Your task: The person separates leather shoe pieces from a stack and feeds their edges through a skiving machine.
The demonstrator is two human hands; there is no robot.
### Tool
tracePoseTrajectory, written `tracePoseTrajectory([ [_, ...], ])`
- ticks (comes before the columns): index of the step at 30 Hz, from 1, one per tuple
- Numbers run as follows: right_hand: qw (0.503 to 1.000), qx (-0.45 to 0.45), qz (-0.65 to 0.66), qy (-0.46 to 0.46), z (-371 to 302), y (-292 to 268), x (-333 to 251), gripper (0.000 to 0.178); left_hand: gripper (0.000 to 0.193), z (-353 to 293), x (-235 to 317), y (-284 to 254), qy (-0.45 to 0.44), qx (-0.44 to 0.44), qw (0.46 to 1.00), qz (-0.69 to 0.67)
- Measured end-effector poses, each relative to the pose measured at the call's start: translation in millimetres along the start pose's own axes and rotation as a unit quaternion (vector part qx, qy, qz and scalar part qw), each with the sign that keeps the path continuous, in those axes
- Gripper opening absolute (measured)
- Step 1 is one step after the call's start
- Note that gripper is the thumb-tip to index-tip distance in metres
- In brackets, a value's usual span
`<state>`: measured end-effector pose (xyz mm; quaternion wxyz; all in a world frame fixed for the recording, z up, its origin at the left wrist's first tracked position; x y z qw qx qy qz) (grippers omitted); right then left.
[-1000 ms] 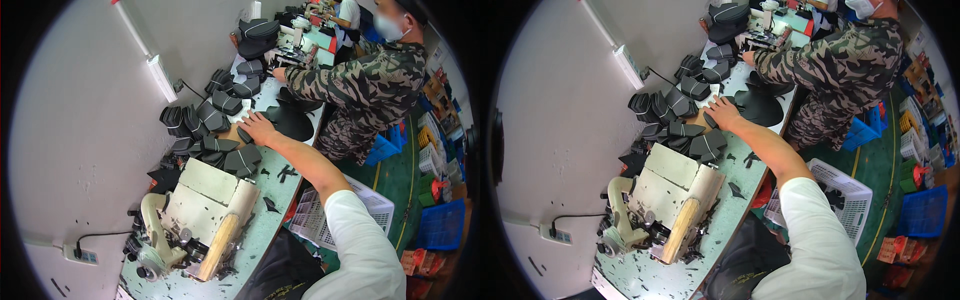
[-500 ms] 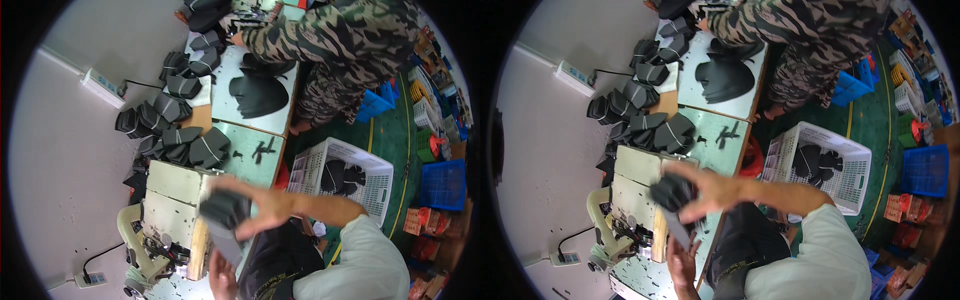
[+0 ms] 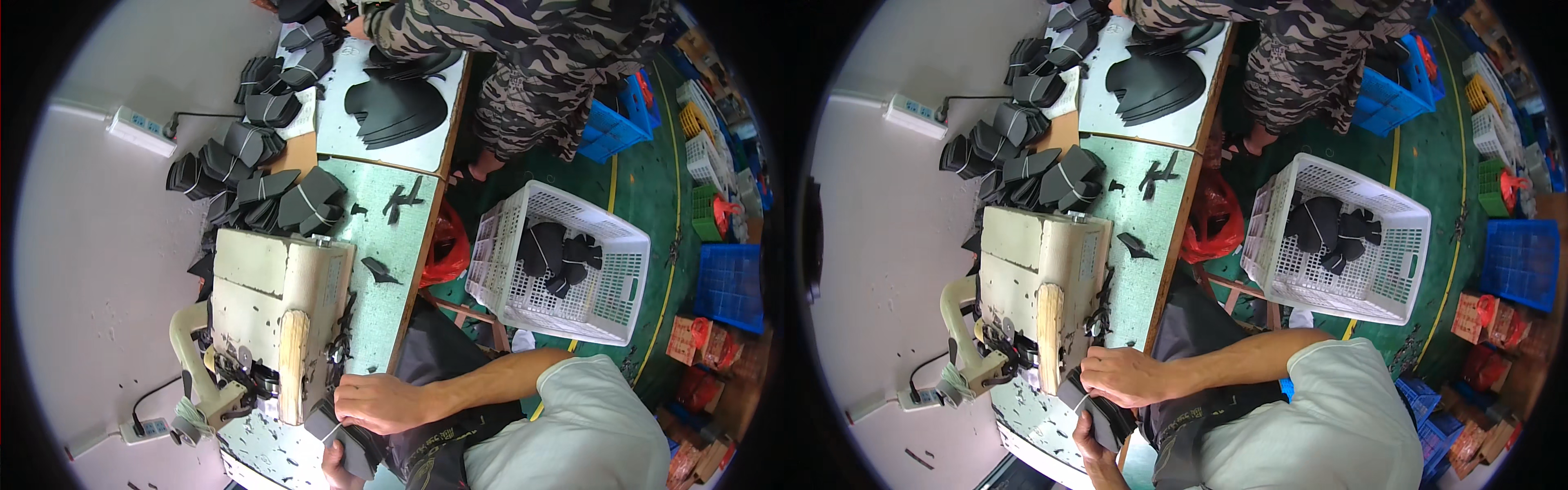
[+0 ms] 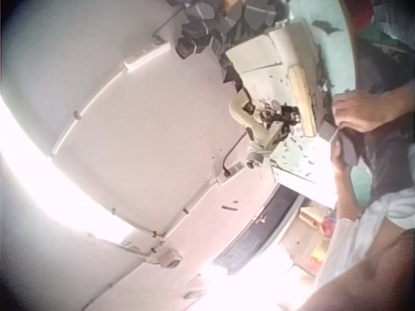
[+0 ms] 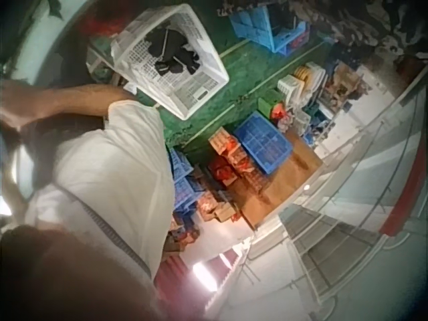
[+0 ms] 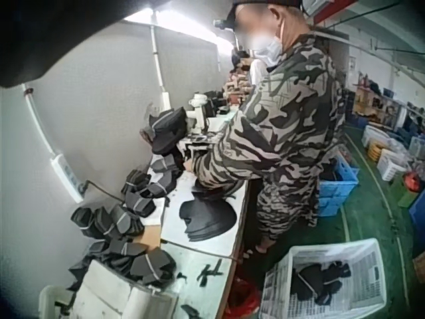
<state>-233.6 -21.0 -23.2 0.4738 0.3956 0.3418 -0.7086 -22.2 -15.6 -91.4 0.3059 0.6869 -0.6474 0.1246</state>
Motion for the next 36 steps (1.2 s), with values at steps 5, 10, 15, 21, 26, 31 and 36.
tracePoseTrajectory([
  [5,0.993,-0.107,-0.001,-0.056,-12.4,37.0,-10.1,0.013,0.063,-16.1,-10.9,-39.6,-0.006,0.037,0.999,-0.016],
  [10,0.982,-0.18,0.062,0.001,-15.7,71.2,-8.1,0.016,0.062,-27.6,-24.0,-66.3,-0.011,0.005,0.998,-0.054],
  [15,0.966,-0.257,-0.024,-0.016,-30.9,94.6,-21.4,0.017,0.064,-28.3,-38.6,-88.6,0.0,0.015,0.995,-0.103],
  [21,0.936,-0.351,-0.008,-0.011,-33.4,126.9,-20.7,0.018,0.072,-33.2,-39.1,-96.3,0.03,-0.052,0.996,-0.07],
  [26,0.956,-0.26,-0.098,-0.099,-29.7,122.1,-39.6,0.022,0.073,-28.2,-35.0,-110.7,0.035,-0.036,0.996,-0.077],
  [31,0.959,-0.212,-0.12,-0.143,-23.3,121.1,-40.9,0.02,0.047,-35.6,-29.0,-98.9,-0.014,0.03,0.995,-0.095],
  [36,0.97,-0.237,0.04,-0.043,-16.0,118.4,-22.7,0.017,0.053,-34.3,-30.0,-118.0,-0.007,0.111,0.993,-0.046],
])
Point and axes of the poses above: each hand's wrist, its own z-axis towards the middle knuckle, its own y-axis out of the palm, x = y × z, the point moved 8 cm from there along z, towards the middle knuckle, and after that the axes turned 8 degrees about x, right-handed, at the moved point
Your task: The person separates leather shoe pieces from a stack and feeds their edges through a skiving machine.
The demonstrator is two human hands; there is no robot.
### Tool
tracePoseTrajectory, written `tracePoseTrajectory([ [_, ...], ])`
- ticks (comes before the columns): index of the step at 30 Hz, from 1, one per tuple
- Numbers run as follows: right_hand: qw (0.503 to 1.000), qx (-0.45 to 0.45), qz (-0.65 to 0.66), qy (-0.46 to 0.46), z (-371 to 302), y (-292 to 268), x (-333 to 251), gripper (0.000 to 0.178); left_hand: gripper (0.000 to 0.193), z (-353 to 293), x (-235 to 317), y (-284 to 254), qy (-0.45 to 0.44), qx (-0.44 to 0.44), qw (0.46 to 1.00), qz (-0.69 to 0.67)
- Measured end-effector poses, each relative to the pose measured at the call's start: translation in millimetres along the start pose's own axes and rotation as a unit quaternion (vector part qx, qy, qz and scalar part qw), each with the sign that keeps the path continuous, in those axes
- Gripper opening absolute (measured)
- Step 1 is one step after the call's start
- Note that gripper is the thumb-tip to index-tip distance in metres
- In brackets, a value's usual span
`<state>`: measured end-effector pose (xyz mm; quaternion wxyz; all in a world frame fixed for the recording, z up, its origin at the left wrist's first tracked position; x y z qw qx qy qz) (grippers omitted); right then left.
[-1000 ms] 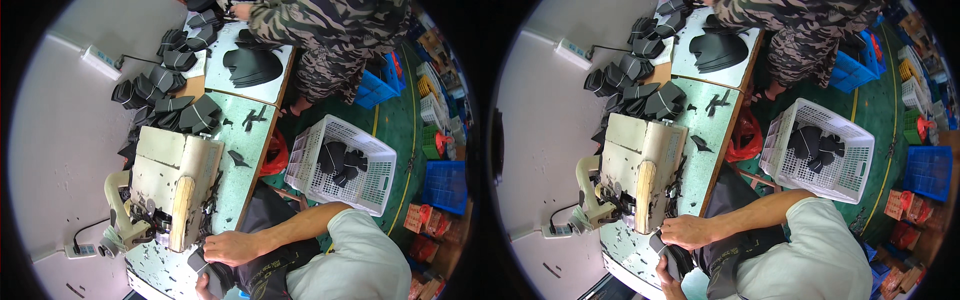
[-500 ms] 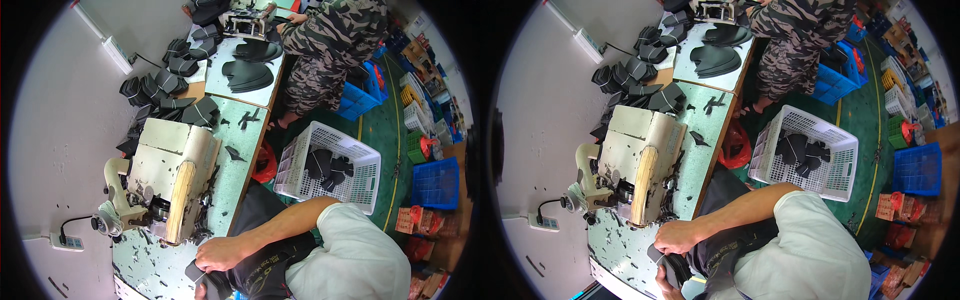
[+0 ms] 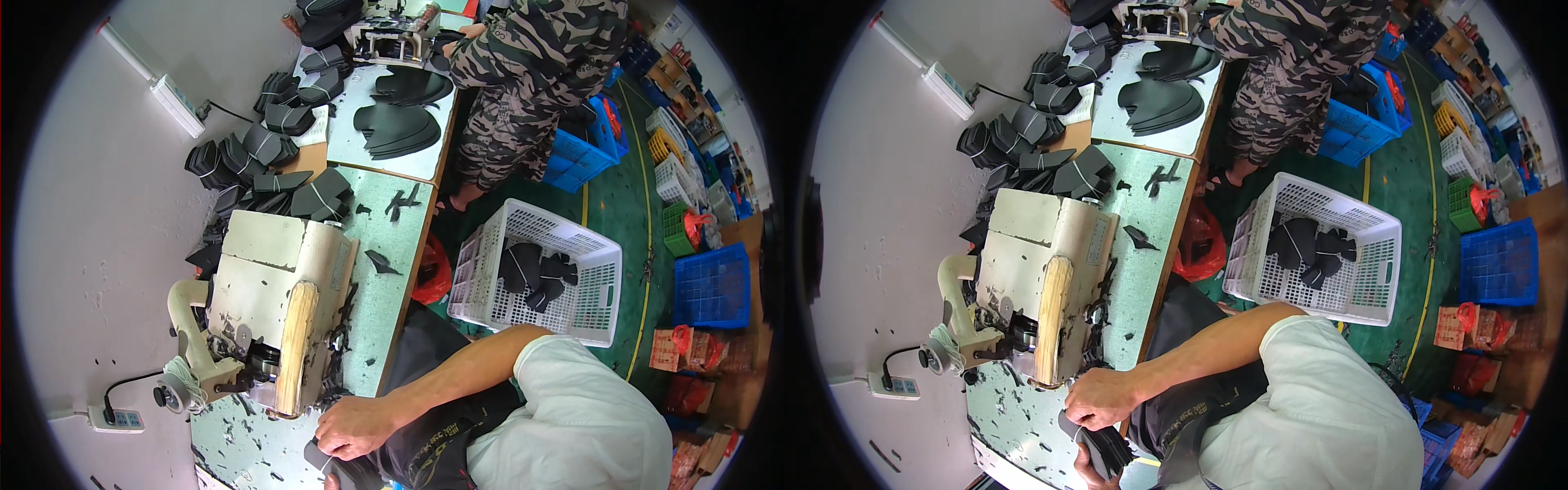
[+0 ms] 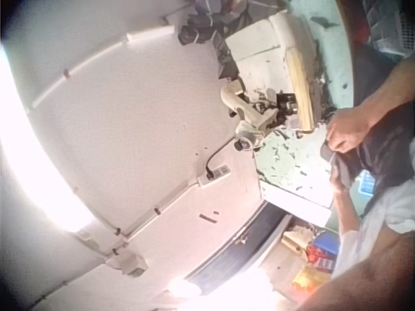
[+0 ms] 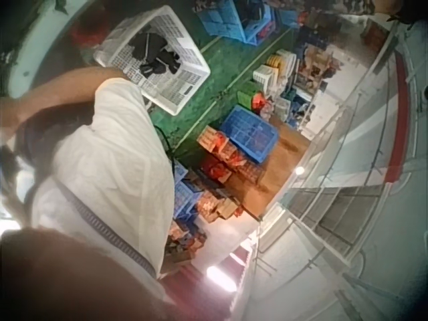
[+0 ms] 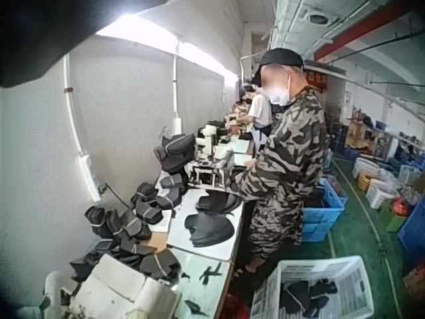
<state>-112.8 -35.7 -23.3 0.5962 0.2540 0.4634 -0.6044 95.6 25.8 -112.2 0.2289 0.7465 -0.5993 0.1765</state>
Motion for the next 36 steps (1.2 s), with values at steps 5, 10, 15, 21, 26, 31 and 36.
tracePoseTrajectory([
  [5,0.987,0.121,0.104,0.033,-0.1,-16.3,6.0,0.015,0.062,20.2,2.4,16.3,0.009,-0.118,0.992,-0.049],
  [10,0.896,-0.059,0.38,0.221,-31.8,32.6,44.4,0.029,0.086,-1.6,32.7,54.2,0.089,-0.151,0.967,0.187],
  [15,0.52,0.019,0.714,0.468,-37.6,16.8,86.9,0.032,0.086,-27.0,25.3,96.7,0.011,-0.414,0.799,0.435],
  [21,0.825,-0.328,-0.31,0.34,-40.9,-46.6,85.5,0.017,0.074,17.6,59.0,-15.2,0.097,0.011,0.81,0.578],
  [26,0.811,-0.08,-0.552,0.178,-41.1,-114.6,130.0,0.013,0.06,2.5,80.5,-59.6,0.194,0.324,0.761,0.528],
  [31,0.795,-0.057,-0.555,0.237,-21.9,-111.0,92.5,0.011,0.065,19.3,55.3,-80.1,0.189,0.428,0.737,0.488],
  [36,0.856,-0.156,0.207,0.447,-36.5,82.3,58.6,0.025,0.064,19.6,55.0,-80.5,0.171,0.429,0.751,0.471],
])
Point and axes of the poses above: each hand's wrist, its own z-axis towards the middle knuckle, its own y-axis out of the palm, x = y × z, the point moved 8 cm from there along z, towards the middle knuckle, and after that the axes turned 8 degrees about x, right-handed, at the moved point
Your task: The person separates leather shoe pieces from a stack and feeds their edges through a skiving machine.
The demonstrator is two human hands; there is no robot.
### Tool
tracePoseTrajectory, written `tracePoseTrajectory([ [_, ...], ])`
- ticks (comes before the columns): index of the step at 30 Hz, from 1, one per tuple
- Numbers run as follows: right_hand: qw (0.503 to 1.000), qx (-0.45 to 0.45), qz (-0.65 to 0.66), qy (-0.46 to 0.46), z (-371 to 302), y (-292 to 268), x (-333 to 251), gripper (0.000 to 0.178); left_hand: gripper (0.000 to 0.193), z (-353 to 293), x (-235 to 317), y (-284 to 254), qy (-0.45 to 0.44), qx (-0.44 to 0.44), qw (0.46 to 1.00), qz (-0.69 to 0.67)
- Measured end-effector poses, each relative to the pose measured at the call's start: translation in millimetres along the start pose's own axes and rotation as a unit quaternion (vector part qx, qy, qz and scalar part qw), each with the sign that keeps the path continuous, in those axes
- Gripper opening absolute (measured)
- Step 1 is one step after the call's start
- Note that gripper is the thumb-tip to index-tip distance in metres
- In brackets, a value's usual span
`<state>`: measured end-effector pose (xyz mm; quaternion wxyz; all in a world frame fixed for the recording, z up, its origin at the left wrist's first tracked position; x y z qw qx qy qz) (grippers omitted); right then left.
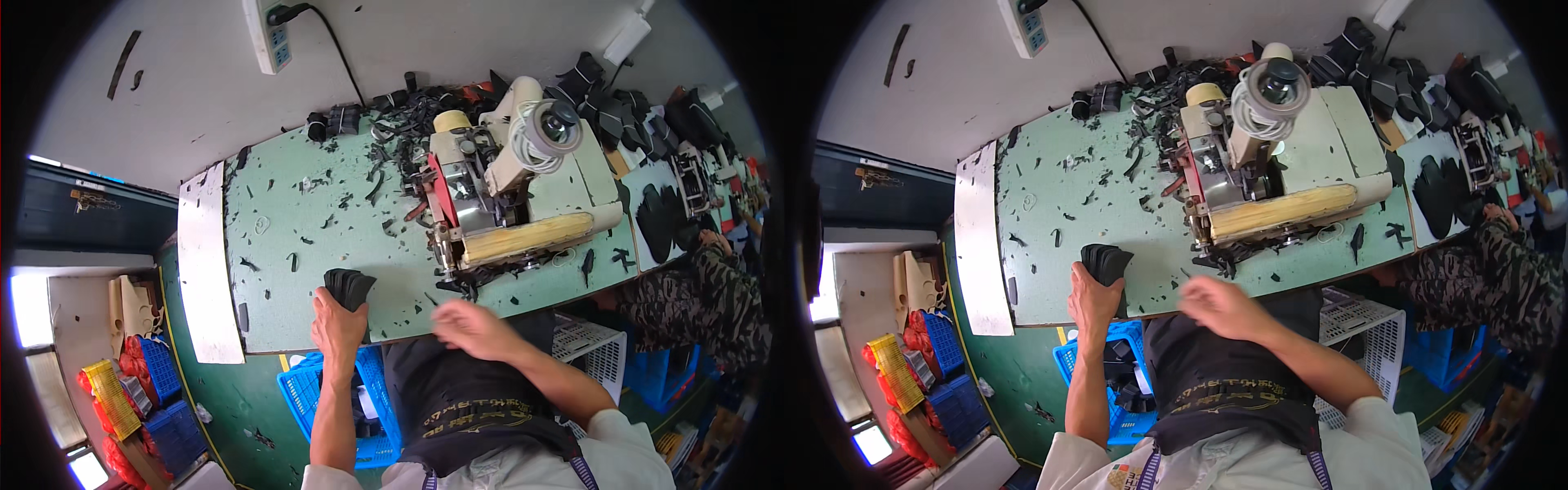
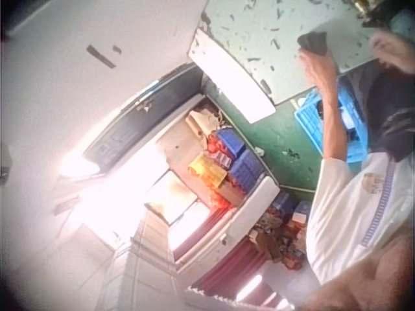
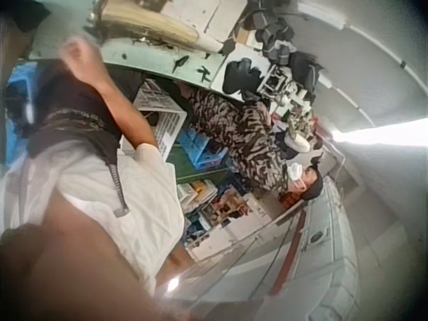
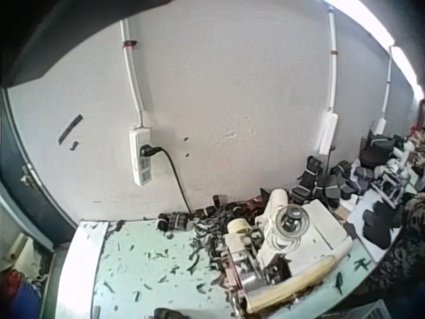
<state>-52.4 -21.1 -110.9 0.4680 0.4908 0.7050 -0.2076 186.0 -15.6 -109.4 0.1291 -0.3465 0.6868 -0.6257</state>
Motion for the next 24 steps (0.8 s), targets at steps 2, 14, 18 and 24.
tracePoseTrajectory([
  [2,0.997,-0.015,-0.024,-0.066,51.0,37.2,15.1,0.035,0.062,-2.9,3.9,3.6,-0.005,0.007,1.0,-0.003],
  [14,0.989,-0.055,-0.005,0.137,118.6,92.6,33.4,0.023,0.066,-8.0,-36.3,19.3,-0.011,-0.139,0.966,-0.216],
  [18,0.983,-0.059,0.032,0.168,118.3,90.1,36.4,0.02,0.064,-4.2,-35.8,22.9,0.016,-0.142,0.962,-0.233],
  [24,0.956,0.059,-0.258,-0.123,118.0,87.9,14.6,0.03,0.05,4.0,-58.7,33.3,-0.049,-0.1,0.929,-0.352],
])
Point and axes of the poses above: each hand's wrist, its own z-axis towards the middle knuckle, its own y-axis out of the palm, x = y × z, the point moved 8 cm from there along z, towards the middle knuckle, and after that the axes turned 8 degrees about x, right-handed, at the moved point
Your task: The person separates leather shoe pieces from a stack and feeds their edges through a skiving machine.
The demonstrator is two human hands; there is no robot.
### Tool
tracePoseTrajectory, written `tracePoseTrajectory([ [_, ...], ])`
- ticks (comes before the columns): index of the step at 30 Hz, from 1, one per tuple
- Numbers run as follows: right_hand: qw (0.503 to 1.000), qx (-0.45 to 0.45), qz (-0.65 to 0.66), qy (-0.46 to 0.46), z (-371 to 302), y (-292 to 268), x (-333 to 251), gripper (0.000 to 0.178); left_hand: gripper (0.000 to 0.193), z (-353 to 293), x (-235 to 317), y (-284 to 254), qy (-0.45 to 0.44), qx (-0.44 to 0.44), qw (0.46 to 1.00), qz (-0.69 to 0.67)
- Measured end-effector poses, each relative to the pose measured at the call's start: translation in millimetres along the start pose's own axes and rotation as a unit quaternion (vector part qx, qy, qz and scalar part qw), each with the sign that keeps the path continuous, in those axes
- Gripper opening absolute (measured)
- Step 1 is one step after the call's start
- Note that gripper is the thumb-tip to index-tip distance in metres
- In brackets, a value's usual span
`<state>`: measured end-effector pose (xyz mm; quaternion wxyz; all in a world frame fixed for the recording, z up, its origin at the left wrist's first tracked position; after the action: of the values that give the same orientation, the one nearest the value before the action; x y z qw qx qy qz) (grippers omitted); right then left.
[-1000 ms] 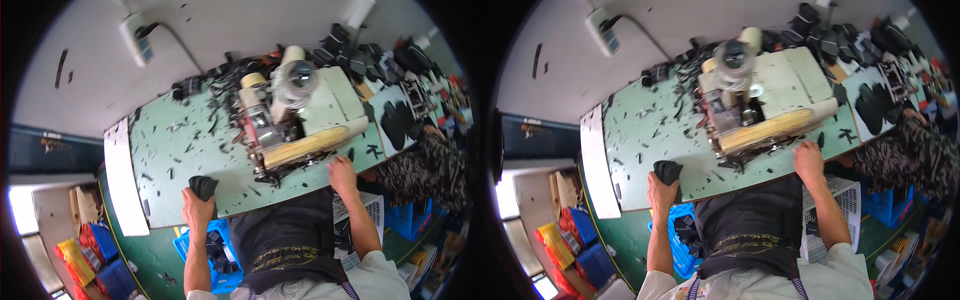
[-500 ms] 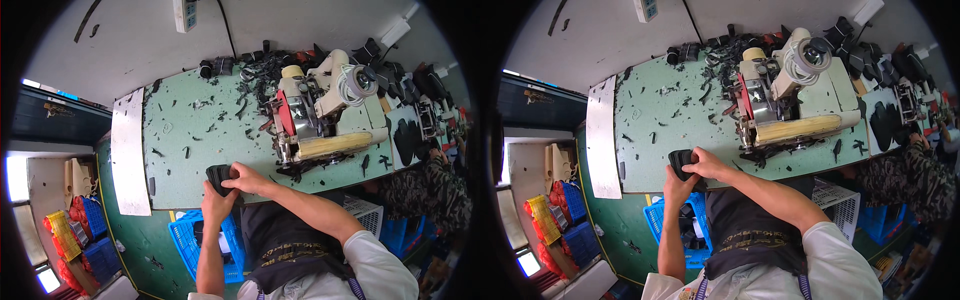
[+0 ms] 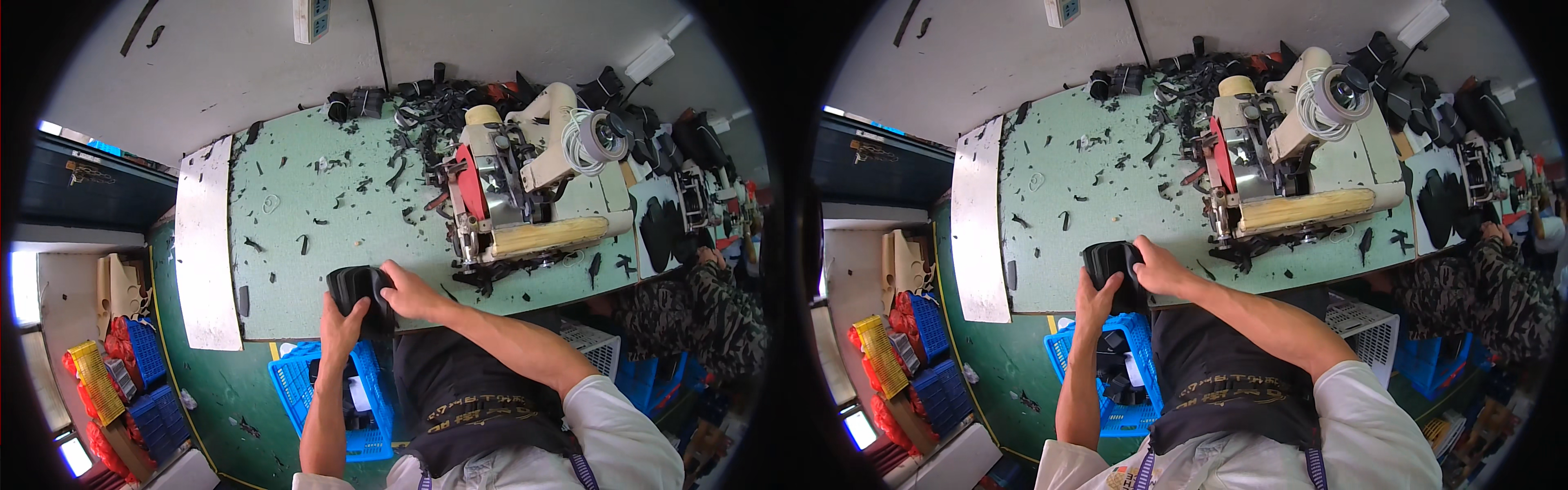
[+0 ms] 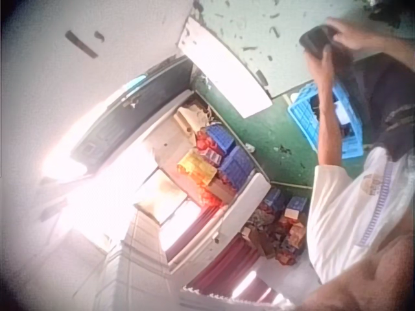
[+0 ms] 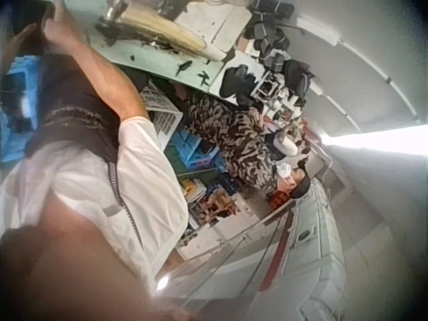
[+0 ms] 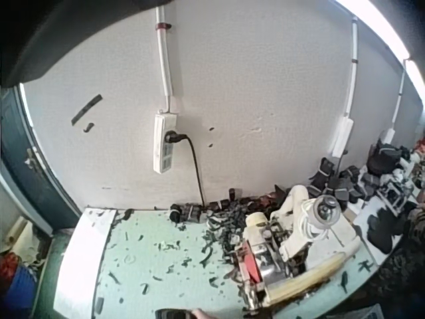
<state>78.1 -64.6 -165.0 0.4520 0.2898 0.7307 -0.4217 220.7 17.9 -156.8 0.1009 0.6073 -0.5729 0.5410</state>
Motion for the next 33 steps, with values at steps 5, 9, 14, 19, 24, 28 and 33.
tracePoseTrajectory([
  [5,0.989,0.114,-0.097,0.002,20.4,-53.8,-5.9,0.039,0.043,-12.7,-13.4,-21.3,-0.035,0.08,0.98,-0.179],
  [9,0.909,0.229,-0.273,-0.216,17.2,-59.1,-53.8,0.049,0.048,-18.4,-0.3,-26.1,0.002,0.135,0.99,0.03],
  [14,0.994,-0.078,-0.066,0.036,11.4,27.4,-17.2,0.055,0.052,-18.5,6.5,-18.4,0.002,0.105,0.986,0.13],
  [19,0.979,-0.119,0.086,0.139,11.1,34.8,2.3,0.059,0.049,-12.7,-0.7,-13.5,0.007,-0.014,0.999,-0.042],
  [24,0.987,-0.013,-0.162,-0.012,-4.3,33.9,-28.1,0.044,0.037,-6.9,-33.9,-17.7,-0.083,0.003,0.985,-0.151],
  [28,0.945,0.084,-0.214,-0.234,2.9,16.9,-87.7,0.039,0.033,-25.5,-41.7,-45.5,-0.065,0.129,0.981,-0.133],
  [33,0.93,0.101,-0.219,-0.279,14.1,26.9,-87.1,0.043,0.032,-33.8,-30.8,-45.1,-0.006,0.175,0.985,-0.012],
])
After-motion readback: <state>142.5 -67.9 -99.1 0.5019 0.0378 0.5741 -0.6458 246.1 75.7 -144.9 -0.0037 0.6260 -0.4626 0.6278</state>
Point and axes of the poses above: each hand's wrist, its own z-axis towards the middle knuckle, its own y-axis out of the palm, x = y × z, the point moved 8 cm from there along z, towards the middle knuckle, and after that the axes turned 8 degrees about x, right-handed, at the moved point
